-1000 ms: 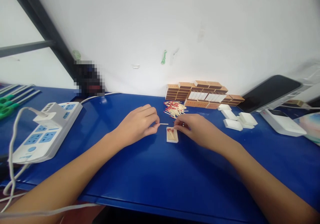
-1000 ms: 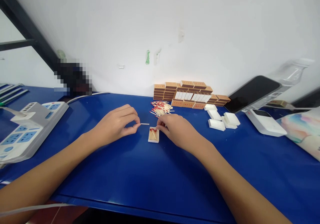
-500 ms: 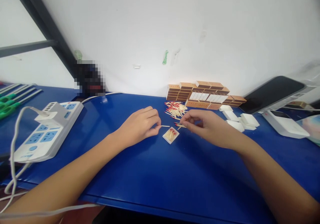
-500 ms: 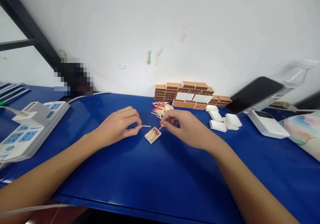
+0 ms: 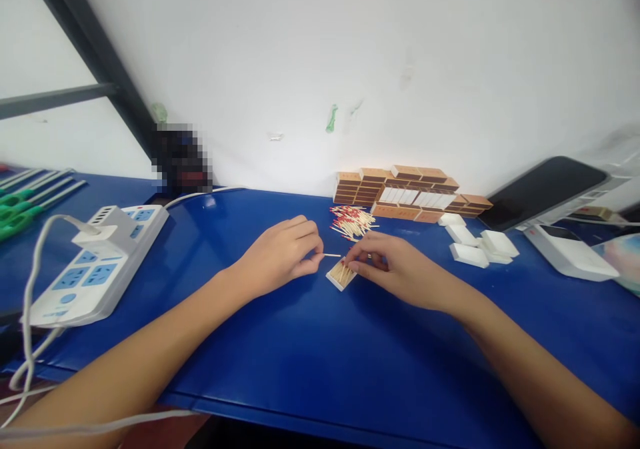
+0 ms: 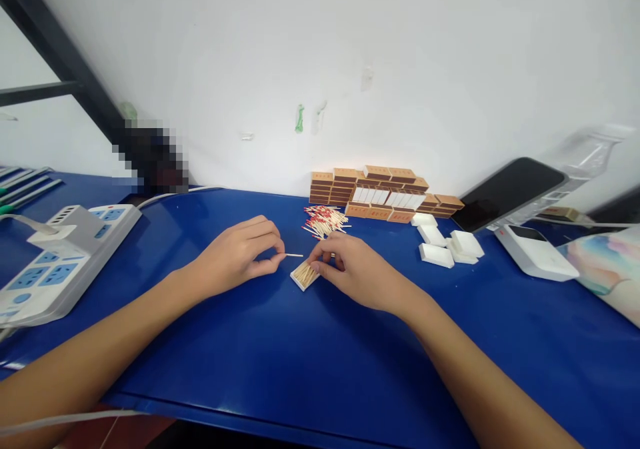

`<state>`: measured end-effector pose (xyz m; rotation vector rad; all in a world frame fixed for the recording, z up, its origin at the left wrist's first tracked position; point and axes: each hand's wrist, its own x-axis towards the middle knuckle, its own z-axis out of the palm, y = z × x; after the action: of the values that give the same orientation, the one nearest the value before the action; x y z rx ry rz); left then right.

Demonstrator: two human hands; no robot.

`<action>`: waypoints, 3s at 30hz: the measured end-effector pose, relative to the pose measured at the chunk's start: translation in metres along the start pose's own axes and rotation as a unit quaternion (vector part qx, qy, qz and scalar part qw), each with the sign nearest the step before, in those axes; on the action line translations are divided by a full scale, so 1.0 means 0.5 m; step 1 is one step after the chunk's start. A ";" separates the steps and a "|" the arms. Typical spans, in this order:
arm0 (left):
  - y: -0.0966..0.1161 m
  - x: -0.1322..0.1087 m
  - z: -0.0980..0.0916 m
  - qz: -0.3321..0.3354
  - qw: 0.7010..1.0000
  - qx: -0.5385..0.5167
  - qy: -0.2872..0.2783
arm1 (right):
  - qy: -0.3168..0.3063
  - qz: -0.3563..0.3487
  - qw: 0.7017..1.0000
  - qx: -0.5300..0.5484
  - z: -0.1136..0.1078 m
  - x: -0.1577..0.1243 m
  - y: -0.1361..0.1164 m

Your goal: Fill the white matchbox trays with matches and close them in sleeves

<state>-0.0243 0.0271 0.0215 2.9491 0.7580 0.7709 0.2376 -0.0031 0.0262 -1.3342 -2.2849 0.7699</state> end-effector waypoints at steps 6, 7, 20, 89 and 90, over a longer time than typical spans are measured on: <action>0.015 0.004 0.007 -0.015 0.999 -0.048 0.015 | 0.049 -0.017 0.998 0.020 -0.003 -0.006 -0.017; 0.018 0.005 0.008 -0.014 0.998 -0.052 0.019 | 0.039 -0.013 0.999 0.027 -0.001 -0.006 -0.023; 0.050 0.006 0.034 -0.080 0.978 -0.185 0.047 | 0.083 -0.060 0.995 -0.016 0.004 -0.014 -0.040; 0.022 -0.006 0.030 -0.071 0.988 -0.112 -0.073 | 0.002 -0.022 0.988 -0.151 0.026 -0.013 0.003; 0.022 -0.006 0.030 -0.071 0.988 -0.112 -0.074 | -0.001 -0.032 0.985 -0.171 0.036 -0.013 -0.003</action>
<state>-0.0146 0.0180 0.0082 2.6829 0.8008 0.5789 0.2295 -0.0144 0.0130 -1.3901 -2.5307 0.3681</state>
